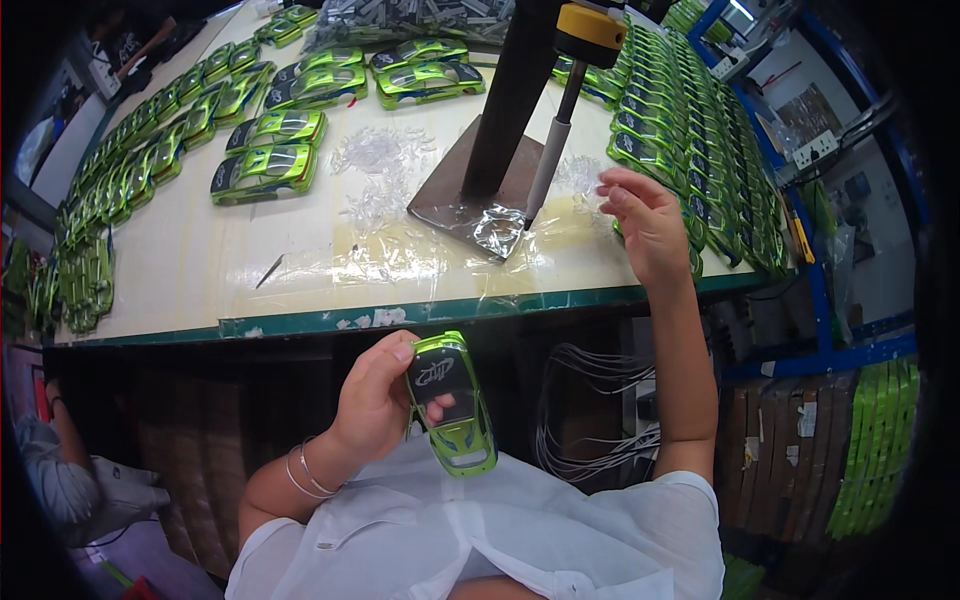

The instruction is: The person assembles toy car bodies by inserting clear window pieces into the car frames, securing them using an electric screwdriver, and placing the assembled cars onto the table.

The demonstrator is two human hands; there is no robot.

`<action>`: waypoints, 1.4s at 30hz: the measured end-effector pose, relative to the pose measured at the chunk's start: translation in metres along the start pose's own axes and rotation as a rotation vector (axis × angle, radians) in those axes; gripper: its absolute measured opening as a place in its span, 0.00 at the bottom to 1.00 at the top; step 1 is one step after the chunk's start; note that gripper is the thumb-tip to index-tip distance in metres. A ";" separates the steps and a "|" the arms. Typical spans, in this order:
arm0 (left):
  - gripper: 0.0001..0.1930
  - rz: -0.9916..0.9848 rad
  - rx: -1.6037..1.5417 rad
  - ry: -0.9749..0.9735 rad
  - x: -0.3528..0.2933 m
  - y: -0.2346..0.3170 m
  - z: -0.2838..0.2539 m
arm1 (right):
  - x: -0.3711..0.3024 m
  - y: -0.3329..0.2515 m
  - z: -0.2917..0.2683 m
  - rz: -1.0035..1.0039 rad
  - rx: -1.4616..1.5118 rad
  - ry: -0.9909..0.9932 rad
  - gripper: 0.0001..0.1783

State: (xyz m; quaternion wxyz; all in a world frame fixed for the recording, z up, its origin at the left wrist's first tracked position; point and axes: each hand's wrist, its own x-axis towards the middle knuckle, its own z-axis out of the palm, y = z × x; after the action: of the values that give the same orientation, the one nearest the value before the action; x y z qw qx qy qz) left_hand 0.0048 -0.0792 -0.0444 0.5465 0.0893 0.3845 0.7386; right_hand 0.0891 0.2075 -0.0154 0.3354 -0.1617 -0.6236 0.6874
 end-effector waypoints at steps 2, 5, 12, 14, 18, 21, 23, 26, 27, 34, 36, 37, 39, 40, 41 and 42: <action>0.11 0.004 0.015 -0.014 0.000 0.000 0.001 | -0.004 0.001 -0.009 0.014 0.084 -0.003 0.08; 0.11 0.012 0.030 -0.029 0.000 0.000 0.001 | -0.016 -0.001 -0.011 0.098 0.285 -0.008 0.08; 0.11 0.026 0.024 -0.041 0.000 -0.002 0.005 | -0.044 0.000 -0.005 0.188 0.395 0.001 0.11; 0.11 0.074 0.105 -0.098 0.001 0.000 0.006 | -0.051 -0.004 0.001 0.201 0.367 0.008 0.10; 0.10 0.158 0.246 -0.145 0.003 0.003 0.013 | -0.071 -0.002 0.005 0.255 0.423 -0.046 0.08; 0.10 0.268 0.414 -0.166 0.004 0.003 0.017 | -0.096 -0.001 0.025 0.387 0.509 -0.132 0.07; 0.09 0.288 0.463 -0.156 0.004 0.003 0.018 | -0.109 0.001 0.040 0.355 0.486 -0.163 0.07; 0.08 0.346 0.575 -0.165 0.006 0.000 0.016 | -0.116 0.007 0.060 0.240 0.427 -0.207 0.05; 0.08 0.394 0.621 -0.155 0.006 -0.001 0.017 | -0.117 0.008 0.065 0.158 0.389 -0.225 0.05; 0.07 0.469 0.816 -0.158 0.002 0.000 0.016 | -0.117 0.005 0.076 0.325 0.408 -0.261 0.06; 0.06 0.498 0.860 -0.163 0.001 0.003 0.018 | -0.116 0.009 0.074 0.322 0.412 -0.291 0.05; 0.06 0.525 0.907 -0.172 0.002 0.004 0.019 | -0.116 0.010 0.073 0.317 0.418 -0.318 0.04; 0.06 0.507 0.907 -0.169 0.002 0.006 0.020 | -0.115 0.009 0.072 0.332 0.413 -0.312 0.05; 0.06 0.490 0.909 -0.168 0.003 0.006 0.020 | -0.114 0.009 0.072 0.345 0.410 -0.305 0.05; 0.06 0.490 0.907 -0.168 0.003 0.007 0.020 | -0.113 0.008 0.073 0.345 0.408 -0.306 0.05; 0.06 0.498 0.927 -0.167 0.004 0.008 0.021 | -0.113 0.007 0.073 0.363 0.405 -0.301 0.05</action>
State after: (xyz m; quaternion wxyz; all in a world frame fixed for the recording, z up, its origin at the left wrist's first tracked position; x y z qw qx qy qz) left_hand 0.0087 -0.0671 -0.0258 0.2867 0.4682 0.5929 0.5891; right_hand 0.1222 0.0784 -0.0317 0.1364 -0.0967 -0.4776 0.8625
